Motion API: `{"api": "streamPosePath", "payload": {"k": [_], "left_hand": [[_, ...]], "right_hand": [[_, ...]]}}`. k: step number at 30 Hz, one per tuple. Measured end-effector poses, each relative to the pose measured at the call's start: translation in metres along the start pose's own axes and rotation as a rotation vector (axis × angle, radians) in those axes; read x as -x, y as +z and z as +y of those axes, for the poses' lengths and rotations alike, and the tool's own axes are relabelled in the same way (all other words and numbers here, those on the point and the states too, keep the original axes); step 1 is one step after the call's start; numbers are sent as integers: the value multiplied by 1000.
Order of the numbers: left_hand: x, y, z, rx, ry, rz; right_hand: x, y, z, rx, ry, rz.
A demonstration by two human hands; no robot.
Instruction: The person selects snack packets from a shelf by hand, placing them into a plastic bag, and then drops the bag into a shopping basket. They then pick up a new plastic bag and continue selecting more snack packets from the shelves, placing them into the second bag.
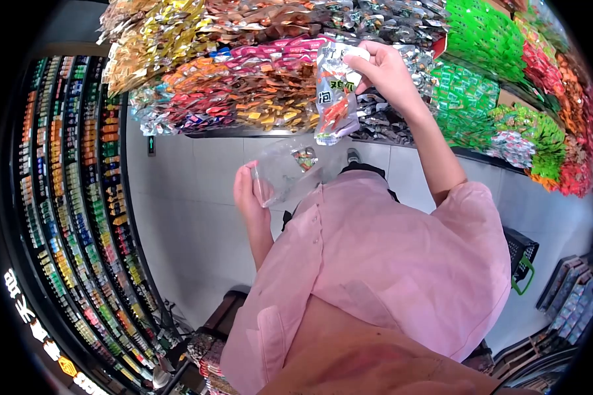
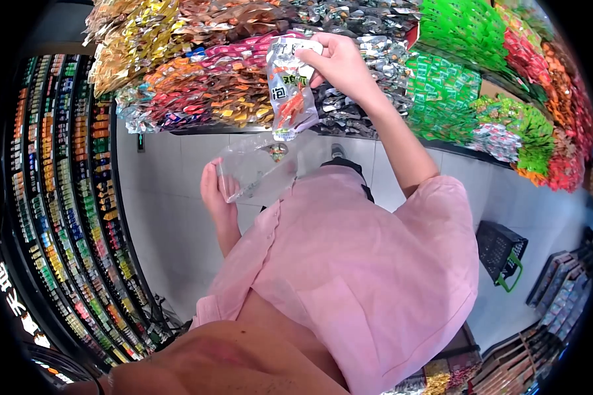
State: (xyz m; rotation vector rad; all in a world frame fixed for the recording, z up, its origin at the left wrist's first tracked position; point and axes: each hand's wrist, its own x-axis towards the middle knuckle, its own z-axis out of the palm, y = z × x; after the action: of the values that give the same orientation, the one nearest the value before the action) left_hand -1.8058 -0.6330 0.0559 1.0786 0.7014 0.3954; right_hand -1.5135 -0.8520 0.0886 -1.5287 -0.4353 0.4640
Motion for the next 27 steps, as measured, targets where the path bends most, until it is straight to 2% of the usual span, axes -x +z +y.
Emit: {"api": "streamPosePath", "payload": {"k": [7, 10, 16, 20, 22, 24, 26, 27], "left_hand": [[2, -27, 9, 13, 45, -48], [3, -44, 6, 40, 37, -68], [4, -71, 0, 78, 79, 4], [10, -82, 5, 148, 97, -34], [16, -85, 7, 177, 90, -22], [16, -100, 1, 171, 68, -20], [24, -105, 1, 179, 44, -30], [31, -100, 7, 180, 35, 0]], "right_hand": [[35, 59, -22, -136, 35, -36], [50, 76, -22, -142, -28, -91], [79, 117, -8, -159, -89, -170], [101, 171, 20, -123, -8, -222], [110, 203, 41, -86, -40, -246], [117, 222, 50, 292, 6, -365], [122, 243, 80, 283, -145, -489], [124, 249, 86, 423, -183, -553]]}}
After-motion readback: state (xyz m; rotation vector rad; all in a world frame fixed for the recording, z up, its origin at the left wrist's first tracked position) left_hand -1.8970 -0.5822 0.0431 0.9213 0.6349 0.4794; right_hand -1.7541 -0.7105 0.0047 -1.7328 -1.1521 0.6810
